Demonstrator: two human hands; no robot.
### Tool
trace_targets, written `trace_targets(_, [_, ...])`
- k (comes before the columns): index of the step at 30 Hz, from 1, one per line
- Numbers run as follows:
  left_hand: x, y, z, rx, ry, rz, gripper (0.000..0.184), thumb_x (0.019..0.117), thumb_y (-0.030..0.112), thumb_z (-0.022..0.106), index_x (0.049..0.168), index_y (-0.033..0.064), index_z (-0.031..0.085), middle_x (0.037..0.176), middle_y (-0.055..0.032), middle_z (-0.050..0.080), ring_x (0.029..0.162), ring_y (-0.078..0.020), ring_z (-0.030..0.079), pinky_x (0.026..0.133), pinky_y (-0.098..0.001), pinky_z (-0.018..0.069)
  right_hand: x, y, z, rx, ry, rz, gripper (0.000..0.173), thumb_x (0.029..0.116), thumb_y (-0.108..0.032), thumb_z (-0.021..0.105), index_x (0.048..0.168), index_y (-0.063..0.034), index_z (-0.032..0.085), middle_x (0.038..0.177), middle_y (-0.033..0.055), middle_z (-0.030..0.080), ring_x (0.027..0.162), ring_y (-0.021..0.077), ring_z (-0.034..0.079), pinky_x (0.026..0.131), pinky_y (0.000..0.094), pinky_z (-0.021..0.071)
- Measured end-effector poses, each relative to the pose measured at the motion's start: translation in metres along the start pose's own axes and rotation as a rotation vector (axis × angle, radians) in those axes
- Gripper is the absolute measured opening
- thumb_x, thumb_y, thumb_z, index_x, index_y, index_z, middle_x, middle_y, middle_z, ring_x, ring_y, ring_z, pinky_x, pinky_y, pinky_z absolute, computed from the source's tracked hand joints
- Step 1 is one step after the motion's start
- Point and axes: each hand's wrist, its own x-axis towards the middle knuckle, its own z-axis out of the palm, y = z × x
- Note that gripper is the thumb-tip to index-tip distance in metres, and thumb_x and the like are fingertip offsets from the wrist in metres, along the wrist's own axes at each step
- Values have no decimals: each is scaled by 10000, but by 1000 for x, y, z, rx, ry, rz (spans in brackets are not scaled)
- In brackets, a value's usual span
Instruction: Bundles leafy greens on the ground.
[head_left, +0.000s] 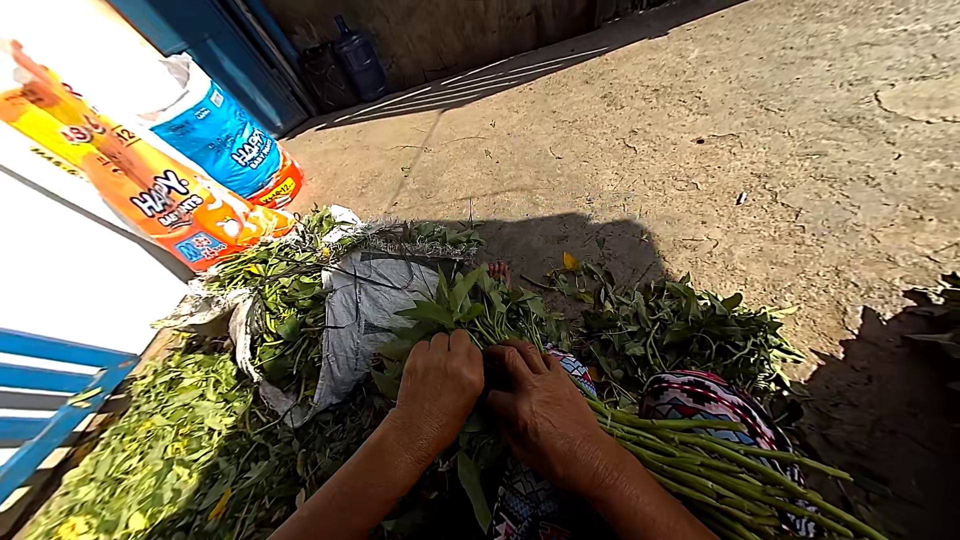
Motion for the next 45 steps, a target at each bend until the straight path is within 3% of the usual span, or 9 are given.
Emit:
trace_targets(20, [-39,-59,-17,-420,239,-484,186,943,202,560,938,77,697,828,-12,539,708,-142,538,577,-301,463,-2,6,5,31,67,-4,172,899,-268,632,991,-322,767,1437,26,558,1397,275,455,981,510,502])
trace_targets(23, [-78,-113,-35,-119,97,-731,303,956,89,576,1235,19,670,970,-224,651,833,-435,628,642,-609,485,-3,7,3,68,84,16,186,902,-287,626,1006,-333,774,1434,7,564,1392,259,457,977,498,500])
trace_targets(25, [-104,-135,-39,-60,-98,-986,749,863,-10,673,1551,39,382,1474,-360,433,1317,-670,374,931,-875,290,-3,6,2,145,130,50,205,890,-271,620,1017,-306,778,1405,-9,581,1355,227,485,973,464,504])
trace_targets(27, [-127,-139,-37,-72,-67,-1063,901,837,32,702,1606,25,234,1599,-353,249,1406,-668,245,982,-884,218,-2,7,0,278,222,107,244,893,-233,593,1063,-230,768,1357,3,600,1290,205,533,974,427,522])
trace_targets(32, [-131,-37,-21,-156,555,-688,377,989,173,557,1309,-26,574,1400,-283,548,1355,-445,491,1108,-585,405,0,12,-11,560,266,312,278,939,-261,569,1163,-191,716,1272,-37,632,1181,129,588,938,369,534])
trace_targets(35, [-126,32,-8,-192,722,-437,82,1012,227,555,1093,228,546,1244,51,569,1308,-149,500,1158,-402,371,-1,14,-12,615,281,333,277,920,-252,573,1153,-190,710,1246,-40,636,1150,112,602,893,352,554])
trace_targets(38, [-119,66,2,-305,789,-341,136,985,218,609,1108,245,557,1248,88,553,1310,-109,477,1190,-374,324,-5,14,-10,637,307,337,266,911,-236,581,1137,-180,710,1238,-33,647,1075,102,647,828,323,594])
trace_targets(41, [-101,56,-11,-363,789,-579,215,965,322,653,1151,248,576,1186,75,556,1189,-86,541,1053,-314,450,-6,13,-12,645,295,354,267,912,-240,585,1146,-187,701,1215,-38,653,1007,88,663,778,305,599])
trace_targets(45, [-81,17,-27,-323,428,-616,388,925,493,692,1017,119,739,957,-46,701,942,-221,626,874,-470,437,-5,12,-10,624,289,353,265,914,-256,588,1146,-192,699,1200,-44,655,1024,85,659,797,305,598])
